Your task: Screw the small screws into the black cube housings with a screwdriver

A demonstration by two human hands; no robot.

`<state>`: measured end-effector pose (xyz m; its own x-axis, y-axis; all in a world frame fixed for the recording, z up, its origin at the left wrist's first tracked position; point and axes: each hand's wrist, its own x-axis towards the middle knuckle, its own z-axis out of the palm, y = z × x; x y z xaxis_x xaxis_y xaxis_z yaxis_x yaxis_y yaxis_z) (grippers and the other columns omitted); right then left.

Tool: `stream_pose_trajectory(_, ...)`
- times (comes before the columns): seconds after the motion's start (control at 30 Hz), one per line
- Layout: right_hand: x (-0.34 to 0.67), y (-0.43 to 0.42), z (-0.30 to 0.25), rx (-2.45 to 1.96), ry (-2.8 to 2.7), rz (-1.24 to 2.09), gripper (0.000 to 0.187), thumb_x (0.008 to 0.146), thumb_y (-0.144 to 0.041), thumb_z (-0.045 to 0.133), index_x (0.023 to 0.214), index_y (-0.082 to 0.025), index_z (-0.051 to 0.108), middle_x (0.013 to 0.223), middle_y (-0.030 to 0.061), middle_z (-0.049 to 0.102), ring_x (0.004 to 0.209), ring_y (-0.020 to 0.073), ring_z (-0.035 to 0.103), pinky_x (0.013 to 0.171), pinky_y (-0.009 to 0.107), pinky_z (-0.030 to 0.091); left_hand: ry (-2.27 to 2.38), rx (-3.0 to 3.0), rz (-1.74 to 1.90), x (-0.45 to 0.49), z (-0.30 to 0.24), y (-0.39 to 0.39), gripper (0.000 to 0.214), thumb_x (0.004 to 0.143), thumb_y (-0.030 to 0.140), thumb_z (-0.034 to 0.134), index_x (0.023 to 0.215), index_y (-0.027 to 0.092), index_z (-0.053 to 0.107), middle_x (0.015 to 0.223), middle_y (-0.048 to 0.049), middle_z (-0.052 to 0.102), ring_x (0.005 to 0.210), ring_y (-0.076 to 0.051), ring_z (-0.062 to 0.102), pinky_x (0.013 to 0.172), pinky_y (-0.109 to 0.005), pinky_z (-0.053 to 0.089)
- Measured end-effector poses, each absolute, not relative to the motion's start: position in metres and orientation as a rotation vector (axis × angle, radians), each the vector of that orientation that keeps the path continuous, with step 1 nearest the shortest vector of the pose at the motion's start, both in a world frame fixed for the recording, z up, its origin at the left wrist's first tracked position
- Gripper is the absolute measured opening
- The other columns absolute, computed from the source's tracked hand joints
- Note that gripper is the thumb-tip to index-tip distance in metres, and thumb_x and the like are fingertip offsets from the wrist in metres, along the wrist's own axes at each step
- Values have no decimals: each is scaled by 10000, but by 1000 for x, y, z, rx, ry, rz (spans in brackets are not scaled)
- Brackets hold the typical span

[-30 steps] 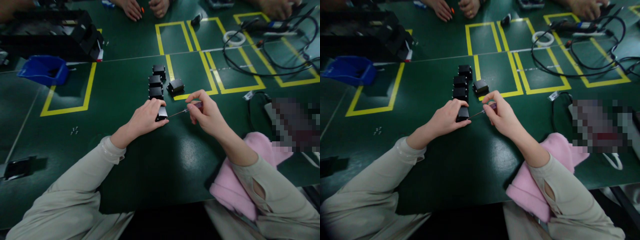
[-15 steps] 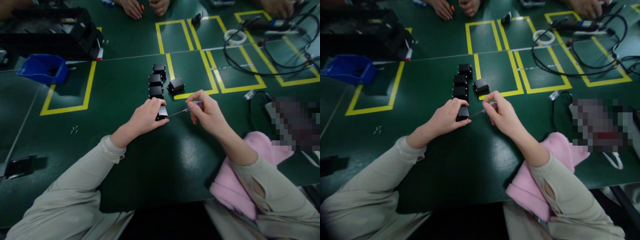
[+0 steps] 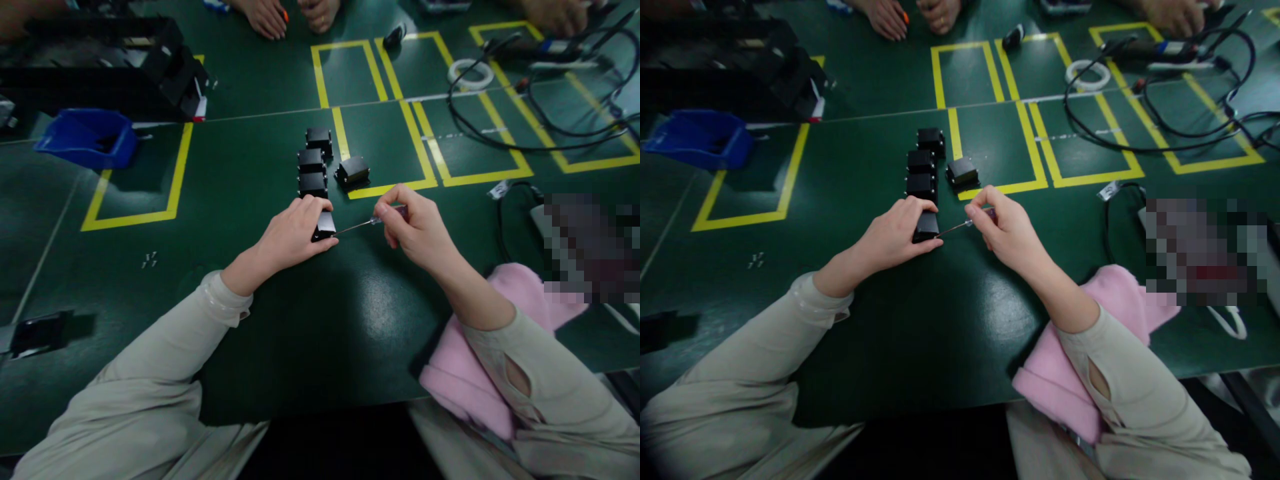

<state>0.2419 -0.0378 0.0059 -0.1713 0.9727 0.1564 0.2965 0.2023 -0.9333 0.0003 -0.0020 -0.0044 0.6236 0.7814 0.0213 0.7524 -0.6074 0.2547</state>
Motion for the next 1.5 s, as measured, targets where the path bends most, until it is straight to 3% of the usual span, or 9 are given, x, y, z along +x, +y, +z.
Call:
stream_pose_trajectory(0.17, 241, -39, 7, -1162, -1604, 1033, 110, 980, -298, 596, 963, -252, 497, 558, -100, 485, 422, 82, 490, 450, 242, 358, 1253, 2617, 202, 0, -5, -2, 527, 923, 484, 644, 1324, 195, 459, 1284, -117, 582, 1130, -291, 572, 851, -395, 526)
stream_pose_trajectory(0.37, 243, -38, 6, -1230, -1654, 1000, 189, 986, -351, 590, 850, -234, 530, 457, -102, 450, 368, 82, 465, 411, 241, 314, 1254, 2618, 193, 1, -4, -2, 527, 922, 483, 646, 1317, 191, 456, 1293, -117, 578, 1126, -291, 570, 870, -408, 521)
stream_pose_trajectory(0.53, 243, -37, 6, -1160, -1617, 1044, 82, 973, -275, 593, 948, -243, 522, 546, -96, 498, 423, 86, 500, 450, 242, 372, 1245, 2631, 198, 1, -4, -2, 522, 926, 479, 645, 1314, 187, 454, 1289, -115, 579, 1130, -288, 572, 869, -400, 523)
stream_pose_trajectory(0.77, 243, -37, 5, -1211, -1636, 1015, 176, 978, -325, 605, 849, -236, 525, 465, -103, 455, 375, 83, 467, 417, 241, 342, 1245, 2620, 200, 0, -5, -1, 535, 925, 491, 644, 1324, 194, 447, 1288, -116, 578, 1128, -288, 577, 838, -386, 528)
stream_pose_trajectory(0.97, 242, -37, 6, -1167, -1632, 1040, 74, 956, -202, 582, 970, -238, 519, 576, -95, 519, 433, 80, 517, 465, 239, 385, 1255, 2626, 203, 0, -5, -2, 522, 925, 477, 645, 1318, 190, 457, 1287, -118, 582, 1134, -293, 574, 869, -402, 522)
stream_pose_trajectory(1.13, 243, -37, 6, -1208, -1647, 1035, 147, 978, -296, 588, 865, -238, 515, 466, -107, 454, 373, 81, 473, 413, 237, 336, 1252, 2615, 193, 0, -4, -2, 531, 921, 480, 646, 1322, 189, 455, 1290, -120, 580, 1124, -291, 574, 850, -399, 524)
stream_pose_trajectory(1.3, 243, -38, 6, -1172, -1622, 1057, 86, 961, -216, 595, 979, -243, 515, 563, -101, 504, 423, 81, 519, 450, 239, 375, 1246, 2628, 200, 0, -5, -2, 526, 928, 489, 638, 1319, 186, 458, 1290, -119, 582, 1121, -290, 575, 850, -399, 525)
stream_pose_trajectory(1.5, 243, -37, 7, -1233, -1661, 997, 238, 968, -336, 630, 793, -235, 504, 427, -106, 455, 355, 80, 455, 412, 241, 311, 1255, 2631, 205, 0, -5, -2, 528, 920, 479, 648, 1318, 190, 458, 1286, -122, 586, 1116, -292, 577, 876, -414, 522)
